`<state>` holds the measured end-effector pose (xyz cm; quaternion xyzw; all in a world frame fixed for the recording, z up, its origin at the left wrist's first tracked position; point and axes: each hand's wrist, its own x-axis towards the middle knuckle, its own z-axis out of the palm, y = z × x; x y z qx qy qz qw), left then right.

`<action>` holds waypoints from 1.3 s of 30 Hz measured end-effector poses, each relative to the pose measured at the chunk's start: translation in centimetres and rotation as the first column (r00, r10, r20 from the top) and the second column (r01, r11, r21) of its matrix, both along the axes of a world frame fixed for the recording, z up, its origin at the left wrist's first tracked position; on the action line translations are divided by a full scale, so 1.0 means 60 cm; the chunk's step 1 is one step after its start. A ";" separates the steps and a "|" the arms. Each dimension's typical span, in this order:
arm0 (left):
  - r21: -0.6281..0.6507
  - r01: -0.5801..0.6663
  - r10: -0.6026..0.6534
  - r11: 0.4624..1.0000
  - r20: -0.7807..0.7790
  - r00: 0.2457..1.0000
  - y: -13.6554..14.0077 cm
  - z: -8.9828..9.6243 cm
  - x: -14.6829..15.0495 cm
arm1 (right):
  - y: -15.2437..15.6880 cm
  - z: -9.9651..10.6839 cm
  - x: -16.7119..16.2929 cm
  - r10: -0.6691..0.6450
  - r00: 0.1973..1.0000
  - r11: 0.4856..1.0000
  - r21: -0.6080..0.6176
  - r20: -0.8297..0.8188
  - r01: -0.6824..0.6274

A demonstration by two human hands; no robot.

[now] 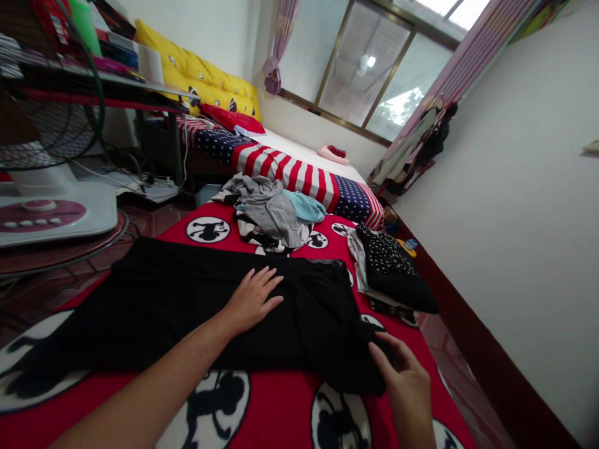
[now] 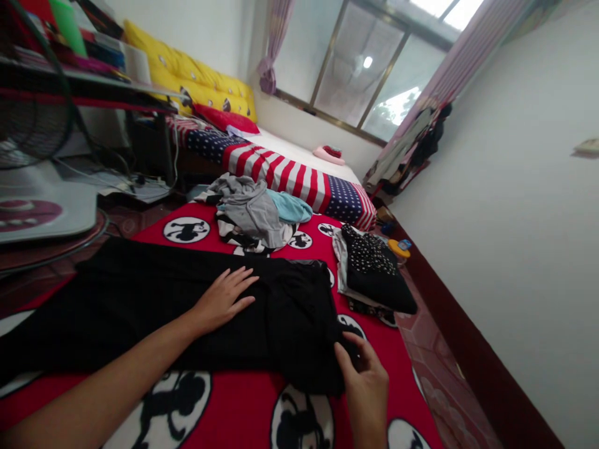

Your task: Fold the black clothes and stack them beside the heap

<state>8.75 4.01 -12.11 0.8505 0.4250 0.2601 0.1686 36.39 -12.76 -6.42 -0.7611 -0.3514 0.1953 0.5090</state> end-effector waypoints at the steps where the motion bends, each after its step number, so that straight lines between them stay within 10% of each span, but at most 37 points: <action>1: -0.022 0.023 -0.021 0.999 0.084 0.996 0.000 0.002 -0.003 | 0.001 0.017 -0.003 -0.026 0.999 0.998 0.064 -0.033 0.028; 4: -0.127 0.130 -0.063 0.983 0.431 0.900 -0.005 0.017 -0.008 | 0.014 0.073 -0.028 -0.025 0.996 0.970 0.239 -0.081 0.043; 8: -0.315 0.361 0.075 0.878 0.835 0.545 -0.018 0.055 -0.016 | 0.064 0.142 -0.107 0.182 0.983 0.910 0.385 -0.028 -0.158; 13: -0.361 0.392 0.329 0.846 0.932 0.149 -0.030 0.101 -0.069 | 0.157 0.150 -0.183 0.664 0.745 0.634 0.481 0.063 -0.606; 19: -0.624 0.110 0.624 0.774 0.781 0.035 -0.029 0.067 -0.159 | 0.216 -0.033 -0.106 0.284 0.958 0.911 0.302 0.036 -0.282; 23: -0.603 -0.143 0.620 0.785 0.764 0.180 -0.012 0.042 -0.168 | 0.207 -0.105 -0.066 0.173 0.980 0.942 0.276 0.096 -0.193; 30: -0.078 -0.463 0.460 0.883 0.345 0.818 0.066 0.032 -0.143 | 0.202 -0.117 -0.043 0.096 0.993 0.949 0.309 -0.075 -0.068; 35: 0.002 -0.428 0.427 0.904 -0.097 0.899 0.092 0.020 -0.122 | 0.210 -0.136 -0.034 0.098 0.977 0.938 0.346 -0.188 -0.027; 39: -0.041 -0.379 0.375 0.924 -0.083 0.923 0.101 0.025 -0.113 | 0.211 -0.137 -0.038 0.115 0.970 0.929 0.368 -0.214 -0.029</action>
